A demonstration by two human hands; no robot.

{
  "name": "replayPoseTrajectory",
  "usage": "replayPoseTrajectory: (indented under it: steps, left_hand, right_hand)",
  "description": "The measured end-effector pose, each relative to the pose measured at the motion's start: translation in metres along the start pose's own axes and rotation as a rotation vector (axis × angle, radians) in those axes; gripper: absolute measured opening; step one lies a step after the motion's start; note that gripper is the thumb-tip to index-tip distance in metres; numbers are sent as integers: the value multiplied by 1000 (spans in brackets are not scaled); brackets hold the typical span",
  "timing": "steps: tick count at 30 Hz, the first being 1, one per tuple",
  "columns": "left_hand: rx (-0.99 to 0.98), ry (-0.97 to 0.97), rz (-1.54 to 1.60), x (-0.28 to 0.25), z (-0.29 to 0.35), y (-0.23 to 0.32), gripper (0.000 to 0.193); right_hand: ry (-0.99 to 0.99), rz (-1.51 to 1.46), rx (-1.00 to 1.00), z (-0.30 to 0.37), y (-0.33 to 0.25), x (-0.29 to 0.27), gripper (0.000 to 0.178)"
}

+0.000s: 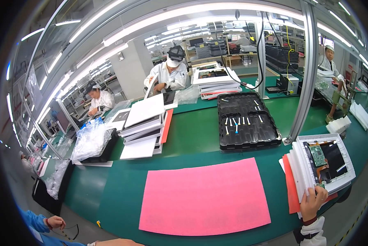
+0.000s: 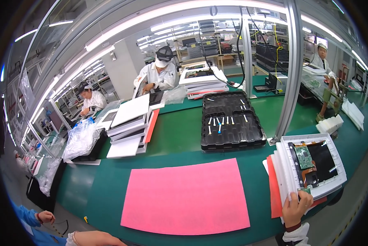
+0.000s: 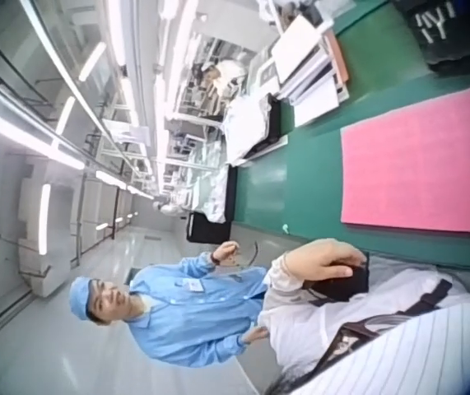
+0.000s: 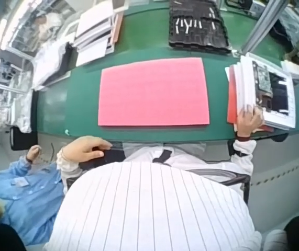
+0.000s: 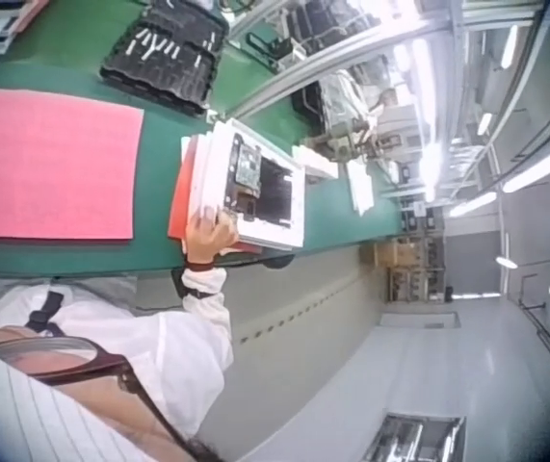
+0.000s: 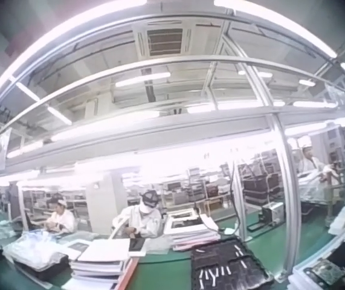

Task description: Assembling an electronic tablet by connecting ribbon cables to a circuit board and attaching a plastic back cover.

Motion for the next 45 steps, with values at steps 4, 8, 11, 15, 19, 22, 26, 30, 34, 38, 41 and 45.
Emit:
replayPoseTrajectory:
  steps: [4,8,11,15,19,22,26,30,34,38,41,45]
  left_hand:
    - [77,-9,-44,-3,-16,14,34]
    - [185,-101,-79,-6,-55,15,32]
    - [259,-119,-129,1,-86,18,31]
    - [401,-112,-169,11,-140,20,29]
    - [471,-206,-1,23,-197,27,37]
    - [539,-169,68,30,-238,38,35]
    - [575,-87,189,46,-291,49,37]
    - [572,-44,304,67,-342,59,39]
    - [489,-220,689,81,-374,83,42]
    - [501,-225,762,93,-409,104,48]
    - [549,-195,795,99,-428,118,51]
    - [451,-218,997,101,-442,136,54]
  right_hand:
    - [14,-12,-13,-3,-2,-3,32]
    - [1,15,-2,0,2,-5,30]
    - [7,14,-9,-2,1,-4,29]
    - [8,11,-19,-4,0,-6,26]
    - [34,12,-35,-7,-2,-6,23]
    - [25,0,-31,-9,-3,-9,22]
    - [15,9,-77,-9,-9,-16,21]
    - [-1,-19,-85,-6,-14,-19,23]
    - [-43,-39,-80,-1,-9,-18,24]
    - [-33,-62,-96,2,-5,-15,24]
    - [-66,-61,-111,4,-3,-16,28]
    - [-61,-75,-169,17,6,-27,33]
Point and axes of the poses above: each hand's wrist, its own z-axis away from the middle knuckle, its own x-axis out of the palm, y = z × x, the point moved 5 cm from there along -z, towards the middle knuckle, and after that the axes turned 9 degrees about -y, right-handed, at the moved point
